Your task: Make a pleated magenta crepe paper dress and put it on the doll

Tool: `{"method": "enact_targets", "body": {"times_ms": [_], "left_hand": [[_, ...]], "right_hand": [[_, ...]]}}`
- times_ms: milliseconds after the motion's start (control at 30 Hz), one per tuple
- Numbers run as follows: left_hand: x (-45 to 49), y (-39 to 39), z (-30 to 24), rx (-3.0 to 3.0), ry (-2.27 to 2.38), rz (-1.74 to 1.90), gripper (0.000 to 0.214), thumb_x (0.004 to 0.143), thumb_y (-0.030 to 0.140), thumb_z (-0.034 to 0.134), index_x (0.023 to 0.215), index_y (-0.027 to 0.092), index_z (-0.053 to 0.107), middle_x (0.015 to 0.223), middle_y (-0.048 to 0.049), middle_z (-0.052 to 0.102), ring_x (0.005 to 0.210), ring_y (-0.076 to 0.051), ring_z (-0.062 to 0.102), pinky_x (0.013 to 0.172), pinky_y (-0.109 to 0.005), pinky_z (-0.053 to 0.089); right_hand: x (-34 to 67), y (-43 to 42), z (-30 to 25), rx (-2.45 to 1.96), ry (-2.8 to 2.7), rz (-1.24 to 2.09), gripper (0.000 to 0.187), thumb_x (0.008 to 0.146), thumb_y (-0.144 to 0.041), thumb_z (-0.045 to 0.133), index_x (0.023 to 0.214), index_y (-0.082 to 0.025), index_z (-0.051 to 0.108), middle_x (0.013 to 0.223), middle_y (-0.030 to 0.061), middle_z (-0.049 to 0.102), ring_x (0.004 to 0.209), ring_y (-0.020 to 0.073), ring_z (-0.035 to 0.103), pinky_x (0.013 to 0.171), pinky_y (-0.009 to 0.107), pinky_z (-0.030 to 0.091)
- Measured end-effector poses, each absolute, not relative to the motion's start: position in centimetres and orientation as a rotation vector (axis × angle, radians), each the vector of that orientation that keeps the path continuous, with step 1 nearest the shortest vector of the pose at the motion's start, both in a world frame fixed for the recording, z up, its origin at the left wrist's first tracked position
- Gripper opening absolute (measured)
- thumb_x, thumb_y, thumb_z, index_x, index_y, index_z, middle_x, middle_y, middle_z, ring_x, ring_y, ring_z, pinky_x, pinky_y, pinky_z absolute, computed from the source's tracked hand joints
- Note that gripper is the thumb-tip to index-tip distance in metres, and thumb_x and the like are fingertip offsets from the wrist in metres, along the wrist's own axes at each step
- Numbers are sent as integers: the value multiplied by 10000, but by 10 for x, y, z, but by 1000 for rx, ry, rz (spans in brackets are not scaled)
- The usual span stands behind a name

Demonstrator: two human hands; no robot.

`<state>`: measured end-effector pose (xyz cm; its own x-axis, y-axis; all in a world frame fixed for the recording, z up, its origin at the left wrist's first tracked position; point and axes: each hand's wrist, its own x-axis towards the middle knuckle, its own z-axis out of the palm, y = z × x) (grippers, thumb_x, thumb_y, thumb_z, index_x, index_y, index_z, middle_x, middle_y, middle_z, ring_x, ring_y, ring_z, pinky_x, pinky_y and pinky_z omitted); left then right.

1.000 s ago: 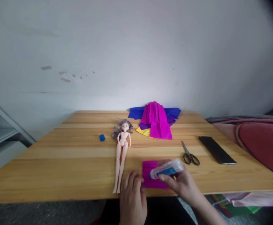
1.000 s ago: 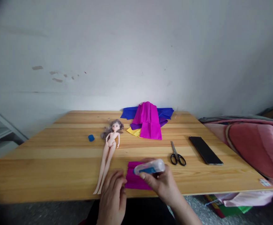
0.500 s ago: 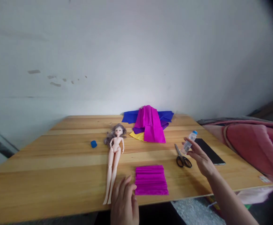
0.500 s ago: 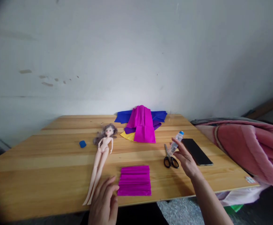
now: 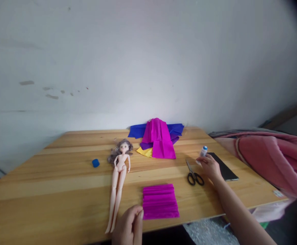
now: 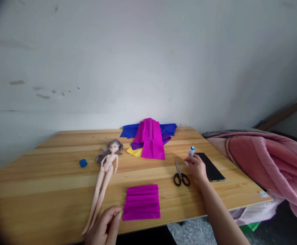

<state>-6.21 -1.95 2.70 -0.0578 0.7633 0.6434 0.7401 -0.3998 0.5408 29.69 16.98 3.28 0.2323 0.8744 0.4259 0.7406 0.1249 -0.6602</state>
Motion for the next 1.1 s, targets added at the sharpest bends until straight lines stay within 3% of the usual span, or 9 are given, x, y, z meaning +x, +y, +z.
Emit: {"method": "enact_targets", "body": {"times_ms": [200, 300, 367, 433, 567, 767, 1100], "left_hand": [[-70, -11, 47, 2051, 1779, 1482, 140, 880, 300, 478, 900, 233, 599, 768, 23, 689, 657, -115, 658, 606, -157, 506], [-75, 4, 54, 2054, 1832, 1478, 155, 870, 310, 472, 880, 226, 603, 754, 10, 690, 648, -131, 660, 600, -177, 510], [-76, 17, 59, 2078, 1840, 1464, 169, 862, 290, 458, 915, 216, 600, 815, -18, 697, 703, -153, 667, 628, -210, 519], [-74, 31, 67, 2115, 1838, 1400, 194, 856, 242, 434, 965, 202, 589, 894, -49, 691, 786, -171, 664, 684, -247, 519], [-67, 52, 89, 2210, 1893, 985, 205, 839, 154, 420, 934, 219, 590, 912, -39, 674, 901, -174, 624, 844, -294, 452], [-68, 75, 93, 2212, 1795, 424, 148, 789, 161, 490, 871, 216, 600, 892, -25, 671, 906, -184, 593, 799, -284, 396], [-74, 106, 73, 2026, 1620, 469, 170, 762, 200, 492, 816, 219, 652, 801, -12, 690, 761, -164, 607, 667, -244, 384]], "right_hand": [[306, 152, 30, -1718, -1462, 142, 235, 671, -255, 490, 740, -232, 714, 1211, 58, 601, 1027, 238, 589, 860, 323, 443], [292, 128, 38, -1713, -1278, 66, 210, 699, -317, 527, 757, -197, 690, 1061, 92, 665, 857, 240, 629, 745, 330, 481], [269, 112, 46, -1622, -1395, 317, 264, 738, -365, 538, 863, -185, 684, 866, 74, 699, 654, 201, 622, 607, 303, 483], [241, 101, 54, -1441, -1725, 590, 245, 772, -353, 533, 867, -186, 686, 827, 55, 703, 693, 194, 623, 621, 286, 478], [195, 97, 67, -1294, -2102, 688, 190, 783, -248, 526, 848, -197, 698, 819, 44, 696, 744, 170, 613, 685, 257, 450], [176, 106, 72, -1339, -2348, 667, 166, 759, -195, 524, 788, -199, 687, 800, 37, 672, 754, 162, 595, 682, 238, 407], [168, 121, 65, -1289, -2363, 791, 111, 691, -140, 499, 691, -179, 603, 665, -1, 614, 615, 132, 528, 555, 219, 339]]}}
